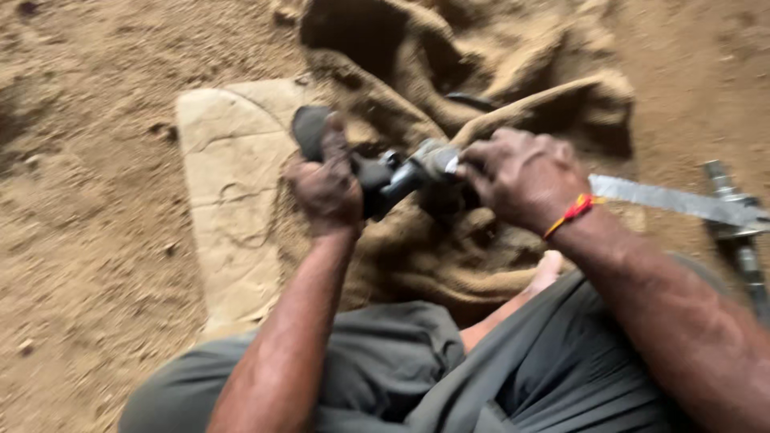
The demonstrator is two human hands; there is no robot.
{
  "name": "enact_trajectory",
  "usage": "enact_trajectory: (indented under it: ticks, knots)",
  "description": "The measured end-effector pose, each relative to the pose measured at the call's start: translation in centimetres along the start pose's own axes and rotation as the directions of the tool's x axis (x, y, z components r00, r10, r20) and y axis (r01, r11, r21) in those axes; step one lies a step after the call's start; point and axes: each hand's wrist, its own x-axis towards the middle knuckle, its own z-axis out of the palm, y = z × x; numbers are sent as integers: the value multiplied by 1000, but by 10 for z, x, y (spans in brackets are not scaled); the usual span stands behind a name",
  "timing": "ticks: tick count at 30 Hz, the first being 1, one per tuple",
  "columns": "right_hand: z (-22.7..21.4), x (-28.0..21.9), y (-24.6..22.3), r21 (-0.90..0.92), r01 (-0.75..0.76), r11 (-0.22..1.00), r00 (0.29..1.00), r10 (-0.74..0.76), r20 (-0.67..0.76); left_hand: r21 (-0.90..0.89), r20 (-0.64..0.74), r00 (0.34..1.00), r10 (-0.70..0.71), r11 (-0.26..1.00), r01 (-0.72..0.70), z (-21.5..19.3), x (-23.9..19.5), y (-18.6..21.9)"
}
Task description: The person sits on the ground and cleans a dark mechanical part using a rag and a metal file. They wipe the part with the rag and scrape its surface with the file repeatedly.
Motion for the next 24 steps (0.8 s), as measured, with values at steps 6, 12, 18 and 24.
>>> enact_trajectory:
  ticks: [6,12,18,24]
  knots:
    - [-3,6,0,-25,-105,994,983,108,151,-527,590,535,-605,214,823,-9,7,18]
    - [-5,11,8,-14,-61,998,997,62,52,-321,48,967,-249,913,251,13,6,15]
    - [-4,5,1,-32,-129,991,972,133,192,-419,438,747,-500,622,662,-4,4,13]
    - [-9,4,-5,9,-62,998,990,60,124,-347,121,942,-314,875,337,-8,5,6]
